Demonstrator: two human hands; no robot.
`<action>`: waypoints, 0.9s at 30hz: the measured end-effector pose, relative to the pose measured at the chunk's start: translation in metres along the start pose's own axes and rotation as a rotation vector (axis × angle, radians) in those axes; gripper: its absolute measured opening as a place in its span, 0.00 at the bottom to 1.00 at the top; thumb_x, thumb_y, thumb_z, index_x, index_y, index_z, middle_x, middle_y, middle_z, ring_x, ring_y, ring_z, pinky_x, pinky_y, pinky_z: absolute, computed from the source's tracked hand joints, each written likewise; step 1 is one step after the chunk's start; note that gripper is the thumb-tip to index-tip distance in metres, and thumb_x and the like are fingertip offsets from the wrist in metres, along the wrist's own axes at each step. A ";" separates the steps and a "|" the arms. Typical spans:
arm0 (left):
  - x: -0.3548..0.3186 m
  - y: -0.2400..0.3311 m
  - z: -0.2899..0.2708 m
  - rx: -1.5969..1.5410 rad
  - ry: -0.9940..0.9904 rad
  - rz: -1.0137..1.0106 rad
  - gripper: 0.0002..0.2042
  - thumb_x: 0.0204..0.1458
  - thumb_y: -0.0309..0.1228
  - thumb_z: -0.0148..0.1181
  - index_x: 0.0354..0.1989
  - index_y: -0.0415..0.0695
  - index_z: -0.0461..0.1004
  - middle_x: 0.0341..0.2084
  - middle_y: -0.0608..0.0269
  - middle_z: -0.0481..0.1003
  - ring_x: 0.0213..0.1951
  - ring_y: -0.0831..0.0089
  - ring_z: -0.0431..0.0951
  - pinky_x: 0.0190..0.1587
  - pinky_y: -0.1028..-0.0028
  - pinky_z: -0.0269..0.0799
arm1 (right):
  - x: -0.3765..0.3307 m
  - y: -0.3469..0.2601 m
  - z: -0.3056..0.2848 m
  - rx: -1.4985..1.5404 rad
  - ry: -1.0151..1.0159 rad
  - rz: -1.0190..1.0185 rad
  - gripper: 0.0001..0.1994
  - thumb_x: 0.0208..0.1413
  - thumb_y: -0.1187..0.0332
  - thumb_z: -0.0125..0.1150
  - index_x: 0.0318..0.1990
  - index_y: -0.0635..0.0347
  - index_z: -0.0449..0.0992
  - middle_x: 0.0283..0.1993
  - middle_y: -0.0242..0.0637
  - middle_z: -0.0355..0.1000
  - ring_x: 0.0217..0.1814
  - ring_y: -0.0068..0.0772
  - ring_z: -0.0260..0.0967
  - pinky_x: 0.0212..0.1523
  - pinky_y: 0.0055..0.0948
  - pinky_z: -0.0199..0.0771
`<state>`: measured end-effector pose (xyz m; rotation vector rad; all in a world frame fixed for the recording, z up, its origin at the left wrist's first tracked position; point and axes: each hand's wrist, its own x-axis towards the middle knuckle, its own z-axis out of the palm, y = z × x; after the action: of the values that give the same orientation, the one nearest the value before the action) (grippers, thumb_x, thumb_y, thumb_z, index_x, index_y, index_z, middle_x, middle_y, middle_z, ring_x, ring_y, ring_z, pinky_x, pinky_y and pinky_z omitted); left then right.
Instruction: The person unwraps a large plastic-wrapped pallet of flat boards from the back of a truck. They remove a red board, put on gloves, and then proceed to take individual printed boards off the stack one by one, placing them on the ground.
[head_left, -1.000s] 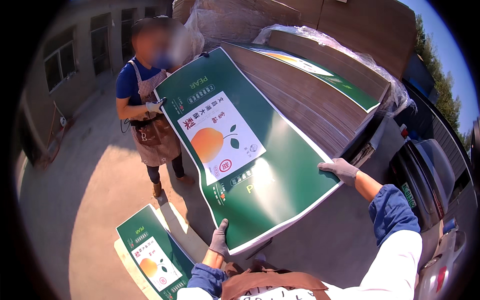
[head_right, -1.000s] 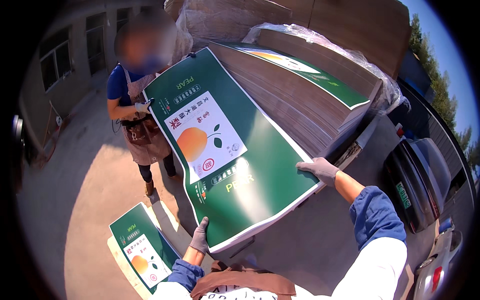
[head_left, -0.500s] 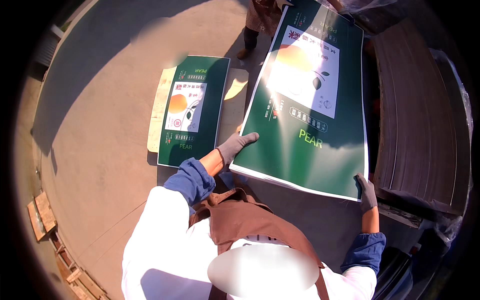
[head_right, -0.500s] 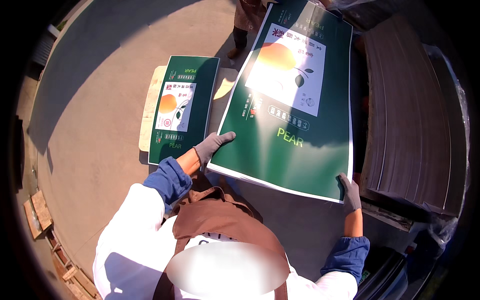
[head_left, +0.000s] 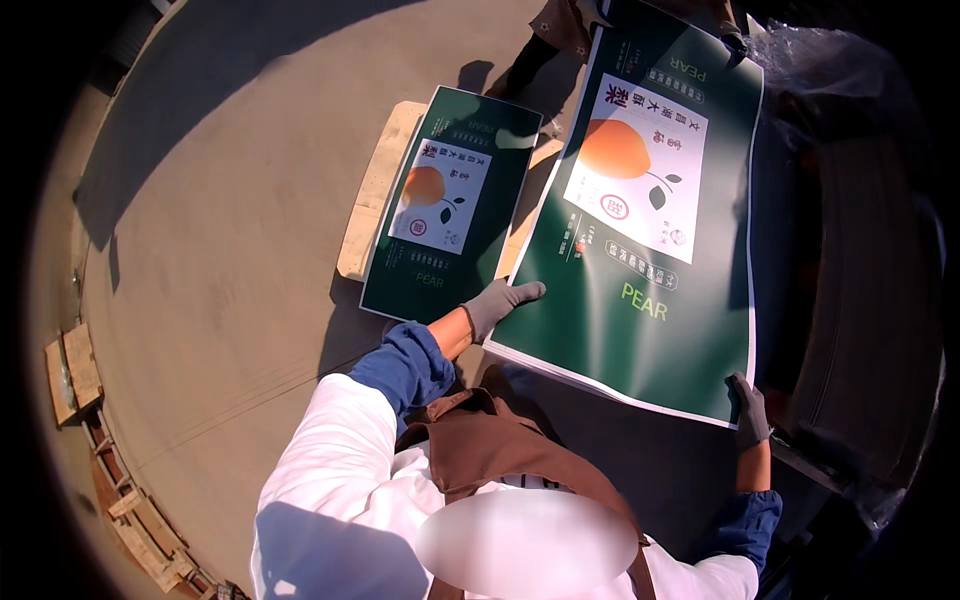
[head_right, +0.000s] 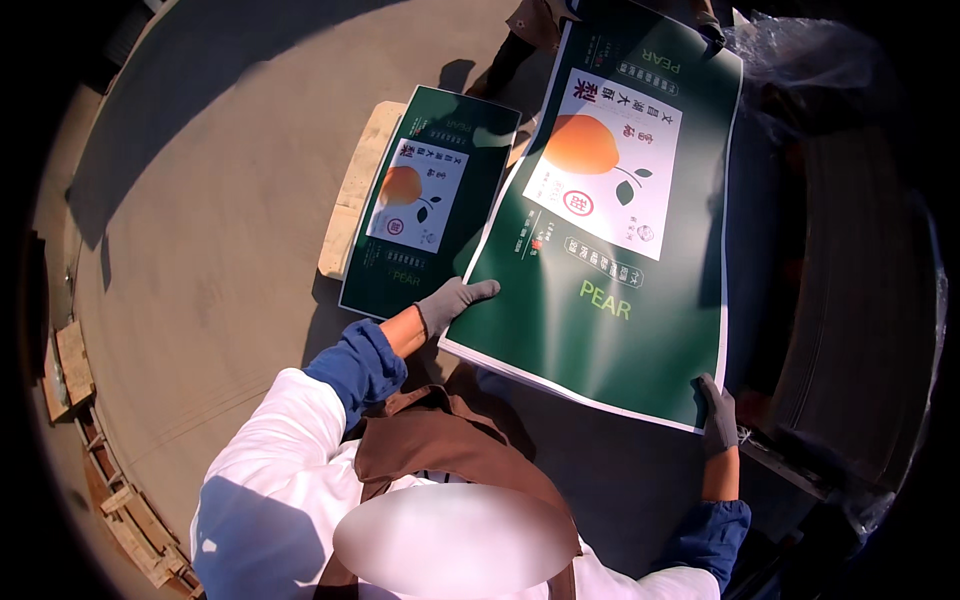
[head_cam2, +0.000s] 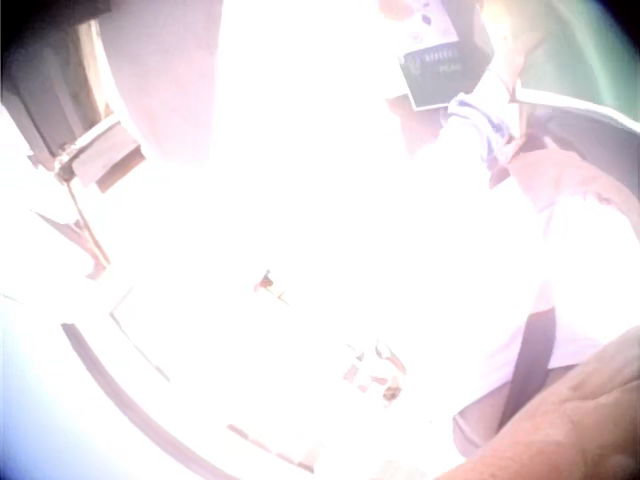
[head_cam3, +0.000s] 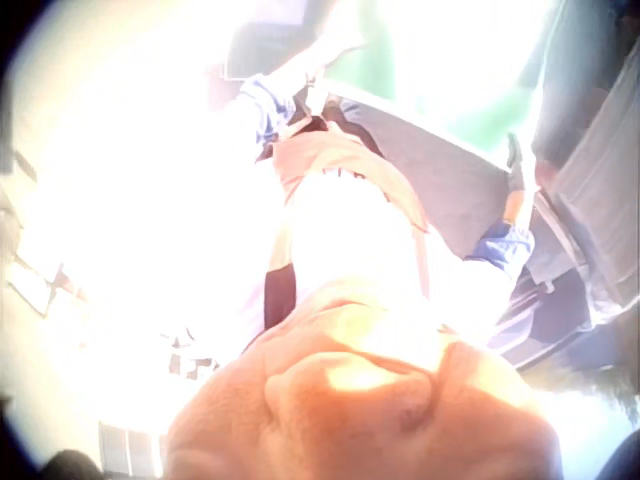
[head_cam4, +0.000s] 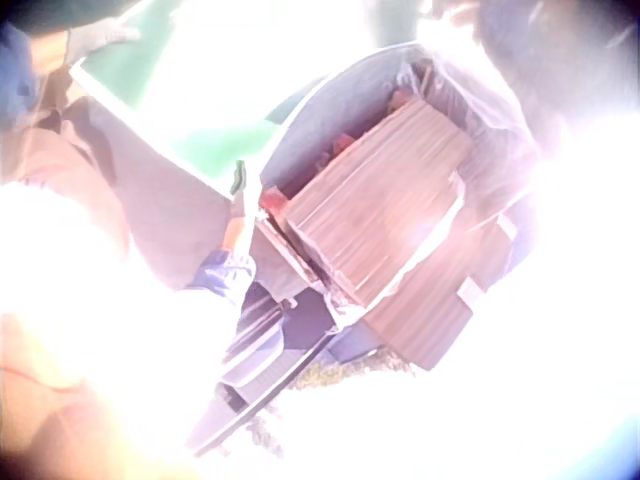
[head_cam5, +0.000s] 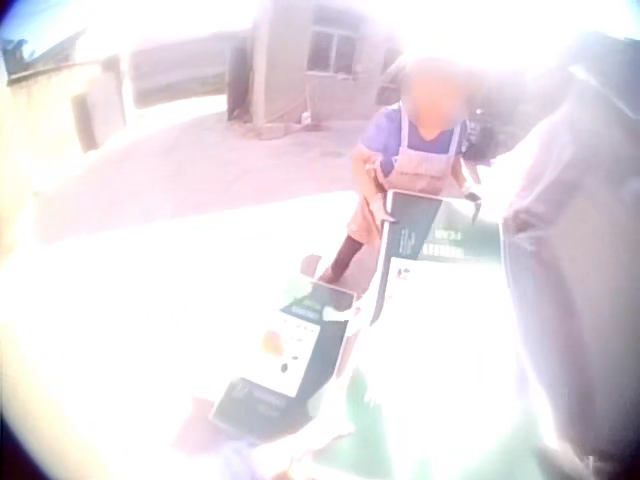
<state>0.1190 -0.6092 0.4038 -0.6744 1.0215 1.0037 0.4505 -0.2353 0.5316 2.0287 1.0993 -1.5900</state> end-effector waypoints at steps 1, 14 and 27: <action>0.007 -0.003 -0.009 0.010 0.023 0.008 0.17 0.57 0.37 0.63 0.45 0.34 0.76 0.34 0.58 0.80 0.31 0.74 0.82 0.34 0.77 0.81 | 0.008 -0.002 0.008 -0.053 0.025 -0.013 0.19 0.57 0.62 0.65 0.49 0.69 0.74 0.41 0.35 0.75 0.39 0.25 0.74 0.40 0.23 0.73; 0.028 -0.002 -0.012 0.125 0.067 -0.020 0.25 0.54 0.38 0.63 0.56 0.34 0.70 0.45 0.54 0.78 0.42 0.67 0.80 0.44 0.71 0.78 | -0.023 -0.090 0.037 -0.259 0.021 0.128 0.25 0.58 0.55 0.62 0.46 0.75 0.74 0.39 0.41 0.77 0.34 0.25 0.74 0.37 0.26 0.75; 0.225 -0.114 -0.156 0.499 0.407 0.286 0.28 0.58 0.38 0.62 0.65 0.42 0.62 0.56 0.62 0.70 0.56 0.68 0.71 0.59 0.67 0.68 | 0.295 0.250 0.082 -0.101 -0.098 -0.252 0.32 0.53 0.49 0.65 0.53 0.70 0.72 0.45 0.52 0.76 0.47 0.36 0.76 0.47 0.29 0.74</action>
<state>0.2037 -0.7067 0.1366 -0.3233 1.6927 0.8168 0.6037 -0.3443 0.1836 1.7846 1.4124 -1.6933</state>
